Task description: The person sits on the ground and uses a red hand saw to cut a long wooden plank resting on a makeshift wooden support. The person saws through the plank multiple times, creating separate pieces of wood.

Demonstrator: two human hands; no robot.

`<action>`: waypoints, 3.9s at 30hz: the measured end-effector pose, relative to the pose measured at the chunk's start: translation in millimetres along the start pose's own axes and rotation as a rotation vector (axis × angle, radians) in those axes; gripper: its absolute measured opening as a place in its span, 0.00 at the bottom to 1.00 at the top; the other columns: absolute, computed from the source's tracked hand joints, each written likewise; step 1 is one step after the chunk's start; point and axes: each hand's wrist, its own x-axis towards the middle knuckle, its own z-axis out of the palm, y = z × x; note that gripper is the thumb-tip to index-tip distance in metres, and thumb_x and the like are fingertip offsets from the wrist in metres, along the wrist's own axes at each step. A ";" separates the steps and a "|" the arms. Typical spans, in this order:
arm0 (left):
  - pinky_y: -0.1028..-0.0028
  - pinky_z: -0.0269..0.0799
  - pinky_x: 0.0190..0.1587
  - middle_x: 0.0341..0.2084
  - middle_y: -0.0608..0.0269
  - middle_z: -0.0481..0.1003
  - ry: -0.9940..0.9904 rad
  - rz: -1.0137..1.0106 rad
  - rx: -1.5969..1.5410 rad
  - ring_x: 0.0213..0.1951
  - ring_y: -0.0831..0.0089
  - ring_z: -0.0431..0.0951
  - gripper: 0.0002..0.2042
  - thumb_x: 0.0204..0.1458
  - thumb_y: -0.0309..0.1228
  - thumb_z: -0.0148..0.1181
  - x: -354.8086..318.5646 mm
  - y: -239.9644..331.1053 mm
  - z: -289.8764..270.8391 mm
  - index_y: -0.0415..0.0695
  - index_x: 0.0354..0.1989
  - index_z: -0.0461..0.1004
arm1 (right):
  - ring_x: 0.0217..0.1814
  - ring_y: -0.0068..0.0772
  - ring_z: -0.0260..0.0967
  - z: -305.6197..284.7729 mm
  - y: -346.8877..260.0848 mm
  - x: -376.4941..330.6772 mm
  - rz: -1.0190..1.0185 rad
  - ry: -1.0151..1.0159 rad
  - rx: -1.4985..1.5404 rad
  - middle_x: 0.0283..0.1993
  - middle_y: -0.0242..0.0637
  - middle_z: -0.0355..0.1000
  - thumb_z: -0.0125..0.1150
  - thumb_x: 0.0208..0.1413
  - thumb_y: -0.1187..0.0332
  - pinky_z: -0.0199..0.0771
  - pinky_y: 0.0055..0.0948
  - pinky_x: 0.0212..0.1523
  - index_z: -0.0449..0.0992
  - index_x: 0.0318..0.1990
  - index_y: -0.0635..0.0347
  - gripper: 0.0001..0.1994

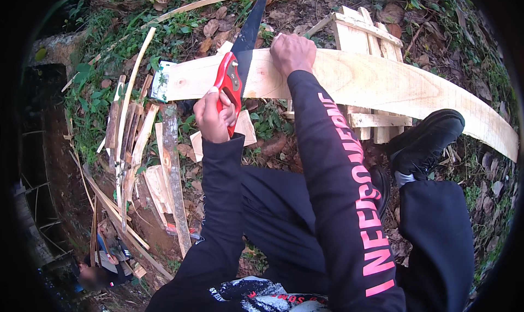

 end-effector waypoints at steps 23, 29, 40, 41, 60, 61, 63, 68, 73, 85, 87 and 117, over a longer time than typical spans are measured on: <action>0.84 0.46 0.14 0.11 0.69 0.59 0.014 0.121 -0.035 0.12 0.88 0.53 0.18 0.62 0.35 0.43 -182.6 -20.6 -57.6 0.33 0.25 0.66 | 0.32 0.44 0.78 18.1 32.7 12.0 0.037 0.116 0.015 0.29 0.46 0.78 0.40 0.58 0.59 0.74 0.38 0.36 0.82 0.25 0.60 0.23; 0.81 0.45 0.17 0.11 0.76 0.55 -0.009 0.109 0.120 0.13 0.87 0.53 0.18 0.63 0.37 0.47 -34.9 -22.8 -6.2 0.43 0.20 0.64 | 0.35 0.44 0.78 -1.1 3.5 0.1 0.030 0.034 0.004 0.30 0.47 0.78 0.39 0.59 0.57 0.74 0.38 0.38 0.82 0.27 0.59 0.24; 0.84 0.46 0.16 0.13 0.67 0.63 0.004 0.107 0.016 0.12 0.89 0.55 0.19 0.61 0.37 0.45 -196.5 -14.5 -53.0 0.32 0.26 0.67 | 0.32 0.43 0.78 4.7 28.2 13.6 0.064 0.092 0.060 0.26 0.48 0.77 0.42 0.59 0.55 0.74 0.38 0.36 0.81 0.23 0.62 0.25; 0.83 0.47 0.15 0.12 0.69 0.61 0.010 0.122 0.066 0.12 0.87 0.54 0.18 0.62 0.37 0.44 -176.6 -19.3 -45.2 0.35 0.26 0.66 | 0.31 0.43 0.78 -2.7 28.4 10.9 0.080 0.070 0.058 0.26 0.48 0.77 0.42 0.59 0.55 0.74 0.38 0.36 0.81 0.24 0.62 0.25; 0.81 0.46 0.17 0.12 0.75 0.55 -0.016 0.097 0.013 0.13 0.86 0.52 0.17 0.63 0.38 0.45 -23.0 -26.6 12.0 0.42 0.23 0.65 | 0.31 0.43 0.78 -4.0 18.7 9.2 0.015 0.061 0.053 0.27 0.45 0.78 0.41 0.58 0.61 0.74 0.37 0.33 0.81 0.22 0.61 0.22; 0.81 0.45 0.17 0.11 0.76 0.54 -0.027 0.095 0.030 0.13 0.86 0.52 0.17 0.63 0.38 0.44 -24.4 -23.6 8.7 0.42 0.23 0.65 | 0.30 0.42 0.78 -2.1 18.8 9.3 0.006 0.075 0.049 0.27 0.45 0.78 0.42 0.58 0.61 0.74 0.37 0.33 0.81 0.22 0.60 0.22; 0.82 0.44 0.16 0.11 0.76 0.55 -0.027 0.074 0.074 0.13 0.87 0.52 0.17 0.63 0.38 0.44 -48.8 -32.0 11.1 0.42 0.23 0.64 | 0.30 0.41 0.78 -1.6 38.8 14.0 0.007 0.116 0.018 0.27 0.44 0.78 0.42 0.57 0.61 0.74 0.37 0.32 0.81 0.22 0.59 0.22; 0.84 0.44 0.14 0.14 0.66 0.61 -0.054 0.191 -0.004 0.12 0.87 0.53 0.16 0.61 0.36 0.44 -200.8 -47.2 -50.8 0.34 0.27 0.65 | 0.29 0.39 0.78 -2.7 50.3 13.9 -0.020 0.125 0.051 0.25 0.43 0.77 0.43 0.57 0.61 0.73 0.36 0.31 0.81 0.23 0.58 0.21; 0.82 0.47 0.14 0.13 0.68 0.60 -0.019 0.175 0.136 0.13 0.85 0.56 0.16 0.62 0.36 0.44 -156.4 -57.6 -32.6 0.35 0.27 0.65 | 0.29 0.42 0.77 15.3 52.5 5.0 -0.036 0.207 0.056 0.26 0.44 0.77 0.42 0.58 0.60 0.74 0.37 0.34 0.80 0.21 0.59 0.22; 0.85 0.45 0.14 0.14 0.65 0.62 -0.003 0.171 -0.021 0.12 0.88 0.55 0.16 0.60 0.34 0.45 -183.7 -45.0 -36.8 0.33 0.26 0.66 | 0.30 0.43 0.78 -10.7 45.8 13.3 -0.036 0.160 0.073 0.25 0.46 0.77 0.42 0.57 0.60 0.74 0.37 0.34 0.81 0.22 0.59 0.22; 0.84 0.46 0.14 0.14 0.65 0.61 -0.048 0.221 0.000 0.12 0.87 0.54 0.15 0.60 0.33 0.44 -173.6 -47.9 -25.5 0.35 0.26 0.65 | 0.30 0.43 0.78 -7.4 54.2 18.9 -0.043 0.175 0.060 0.25 0.45 0.77 0.42 0.58 0.60 0.74 0.37 0.33 0.81 0.22 0.60 0.22; 0.84 0.48 0.14 0.13 0.68 0.60 -0.039 0.192 -0.139 0.12 0.85 0.54 0.16 0.63 0.35 0.41 -187.0 -57.0 -64.1 0.33 0.30 0.66 | 0.28 0.38 0.78 3.9 23.1 1.4 -0.103 0.201 -0.017 0.24 0.42 0.77 0.43 0.57 0.63 0.73 0.35 0.29 0.81 0.21 0.54 0.19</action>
